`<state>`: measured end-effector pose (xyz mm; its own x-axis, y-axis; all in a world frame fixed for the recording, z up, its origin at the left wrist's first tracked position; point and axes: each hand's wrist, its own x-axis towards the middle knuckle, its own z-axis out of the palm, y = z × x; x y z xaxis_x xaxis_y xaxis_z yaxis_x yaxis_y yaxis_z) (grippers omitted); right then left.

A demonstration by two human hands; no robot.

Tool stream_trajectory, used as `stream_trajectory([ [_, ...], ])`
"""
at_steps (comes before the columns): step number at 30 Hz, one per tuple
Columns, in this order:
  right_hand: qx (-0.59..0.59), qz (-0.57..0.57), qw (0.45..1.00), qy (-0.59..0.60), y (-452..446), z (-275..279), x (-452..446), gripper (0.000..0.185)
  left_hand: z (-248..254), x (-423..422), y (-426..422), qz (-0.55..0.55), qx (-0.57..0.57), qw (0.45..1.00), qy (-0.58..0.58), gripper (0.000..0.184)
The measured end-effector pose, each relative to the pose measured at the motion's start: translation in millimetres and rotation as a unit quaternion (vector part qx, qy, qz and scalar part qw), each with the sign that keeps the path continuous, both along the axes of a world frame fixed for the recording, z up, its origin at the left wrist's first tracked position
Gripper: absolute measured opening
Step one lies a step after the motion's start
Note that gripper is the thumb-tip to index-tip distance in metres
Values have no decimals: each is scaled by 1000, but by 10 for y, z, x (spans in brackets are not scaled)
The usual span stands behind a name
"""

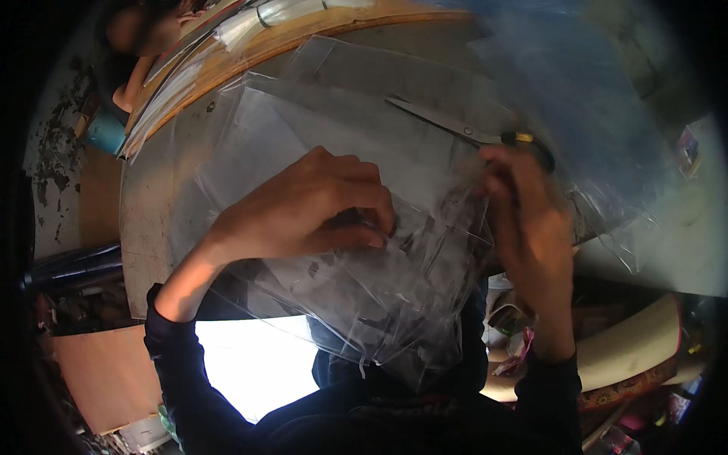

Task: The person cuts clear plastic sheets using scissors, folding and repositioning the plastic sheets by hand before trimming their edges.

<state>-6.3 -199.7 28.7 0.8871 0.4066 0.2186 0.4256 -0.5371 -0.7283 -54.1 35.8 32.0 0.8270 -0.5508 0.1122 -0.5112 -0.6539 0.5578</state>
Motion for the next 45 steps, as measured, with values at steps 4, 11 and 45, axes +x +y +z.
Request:
stream_trajectory([
  [4, -202, 34, 951, -232, -165, -137, 253, 33, -66, 119, -11, -47, -130, 989, 56, 15],
  [11, -273, 52, 946, -167, -208, -100, 232, 55, -264, 148, -64, -50, -151, 985, 64, 8],
  [45, -210, 138, 964, 87, -795, 294, -556, 42, -241, 198, 5, -55, -192, 961, 190, 10],
])
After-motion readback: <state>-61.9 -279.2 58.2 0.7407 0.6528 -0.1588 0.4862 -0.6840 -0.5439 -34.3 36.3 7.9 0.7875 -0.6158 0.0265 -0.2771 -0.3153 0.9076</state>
